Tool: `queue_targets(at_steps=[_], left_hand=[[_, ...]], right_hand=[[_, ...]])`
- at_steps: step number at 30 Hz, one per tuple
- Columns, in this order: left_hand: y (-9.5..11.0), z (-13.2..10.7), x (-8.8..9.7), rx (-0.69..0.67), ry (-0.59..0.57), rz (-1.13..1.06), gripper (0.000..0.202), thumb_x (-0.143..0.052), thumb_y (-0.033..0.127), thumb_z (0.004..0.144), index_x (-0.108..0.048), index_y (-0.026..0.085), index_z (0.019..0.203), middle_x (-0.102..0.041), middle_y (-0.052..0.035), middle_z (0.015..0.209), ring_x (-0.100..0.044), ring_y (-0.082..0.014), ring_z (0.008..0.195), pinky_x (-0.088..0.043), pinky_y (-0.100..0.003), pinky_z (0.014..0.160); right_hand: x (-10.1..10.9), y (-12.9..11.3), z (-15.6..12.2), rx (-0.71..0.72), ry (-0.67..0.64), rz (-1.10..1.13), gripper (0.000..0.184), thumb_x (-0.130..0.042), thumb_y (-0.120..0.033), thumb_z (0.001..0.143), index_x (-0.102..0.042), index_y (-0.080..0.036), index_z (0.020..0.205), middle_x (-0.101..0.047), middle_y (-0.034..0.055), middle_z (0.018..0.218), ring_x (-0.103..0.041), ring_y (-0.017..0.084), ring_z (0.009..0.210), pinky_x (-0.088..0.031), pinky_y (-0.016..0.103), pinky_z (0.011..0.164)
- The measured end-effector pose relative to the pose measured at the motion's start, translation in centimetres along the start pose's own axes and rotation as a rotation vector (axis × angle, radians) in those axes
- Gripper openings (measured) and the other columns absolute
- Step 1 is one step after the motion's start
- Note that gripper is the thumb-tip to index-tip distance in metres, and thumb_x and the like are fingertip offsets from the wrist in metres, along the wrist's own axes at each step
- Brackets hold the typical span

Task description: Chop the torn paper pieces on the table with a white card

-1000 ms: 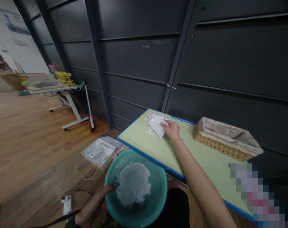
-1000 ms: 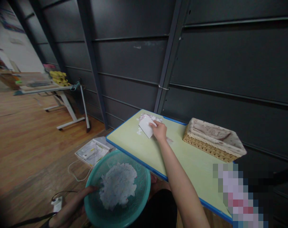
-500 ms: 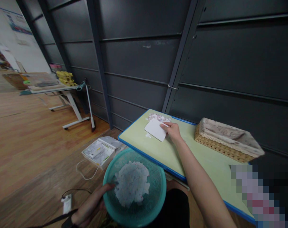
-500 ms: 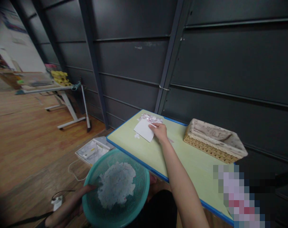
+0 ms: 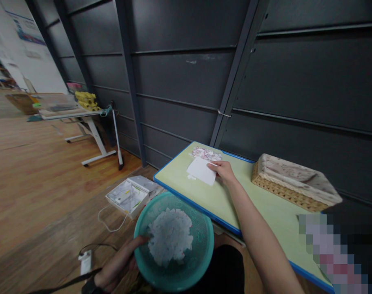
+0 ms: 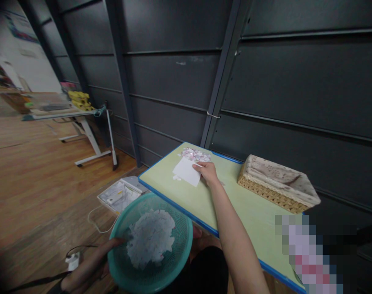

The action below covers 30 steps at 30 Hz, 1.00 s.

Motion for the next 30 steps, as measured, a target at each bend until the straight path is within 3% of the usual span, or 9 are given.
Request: queue_targets(at_steps=[2,5,10,18,25,30], left_hand=[[-0.1,0.0,-0.1,0.028,-0.052,0.010,0.027,-0.070,0.034,0.072,-0.073,0.014,0.090,-0.080,-0.0045,0.082,-0.074,-0.0275,0.083,-0.057,-0.034,0.075],[-0.3,0.2,0.2,0.027,-0.034,0.025,0.027,-0.072,0.036,0.071,-0.073,0.014,0.087,-0.080,-0.0046,0.081,-0.074,-0.0226,0.072,-0.058,-0.029,0.069],[-0.4,0.6,0.3,0.016,-0.031,-0.022,0.036,-0.080,0.039,0.059,-0.073,0.015,0.086,-0.080,-0.0070,0.088,-0.074,-0.0261,0.083,-0.059,-0.030,0.069],[-0.1,0.2,-0.3,0.012,-0.065,-0.065,0.039,-0.082,0.041,0.056,-0.073,0.016,0.085,-0.081,-0.0048,0.087,-0.074,-0.0249,0.085,-0.058,-0.030,0.077],[-0.5,0.5,-0.1,0.008,-0.139,-0.074,0.028,-0.073,0.033,0.072,-0.071,0.015,0.092,-0.079,-0.0061,0.096,-0.073,-0.0241,0.090,-0.057,-0.030,0.081],[-0.5,0.5,-0.3,0.019,-0.117,-0.043,0.032,-0.072,0.029,0.073,-0.068,0.013,0.100,-0.080,-0.0076,0.093,-0.074,-0.0263,0.087,-0.058,-0.035,0.078]], right_hand=[[-0.1,0.0,0.0,-0.005,-0.014,0.034,0.043,-0.078,-0.040,0.049,-0.073,-0.011,0.081,-0.069,0.0064,0.068,-0.055,0.014,0.053,-0.040,0.024,0.045],[-0.2,0.0,0.0,-0.004,-0.013,0.013,0.046,-0.079,-0.042,0.047,-0.073,-0.011,0.080,-0.068,0.0058,0.067,-0.055,0.014,0.053,-0.040,0.025,0.046],[-1.3,-0.1,-0.5,-0.006,-0.161,0.007,0.047,-0.080,-0.044,0.047,-0.072,-0.011,0.078,-0.067,0.0049,0.066,-0.055,0.013,0.053,-0.040,0.025,0.049],[-1.4,-0.5,-0.8,0.002,-0.141,-0.048,0.048,-0.079,-0.046,0.048,-0.071,-0.010,0.079,-0.066,0.0040,0.065,-0.053,0.012,0.053,-0.038,0.023,0.047],[-2.6,-1.2,-2.2,0.041,-0.381,-0.213,0.042,-0.074,-0.050,0.059,-0.066,-0.012,0.075,-0.056,-0.0018,0.051,-0.046,0.008,0.040,-0.034,0.020,0.037],[-2.9,-1.7,-2.8,0.015,-0.418,-0.177,0.040,-0.075,-0.048,0.060,-0.061,-0.014,0.075,-0.056,-0.0023,0.052,-0.048,0.008,0.040,-0.036,0.018,0.035]])
Point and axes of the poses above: each hand's wrist, its own z-axis towards the middle knuckle, its own x-axis out of the back of the hand, y = z × x, the point moved 4 cm from there along z, towards the middle knuckle
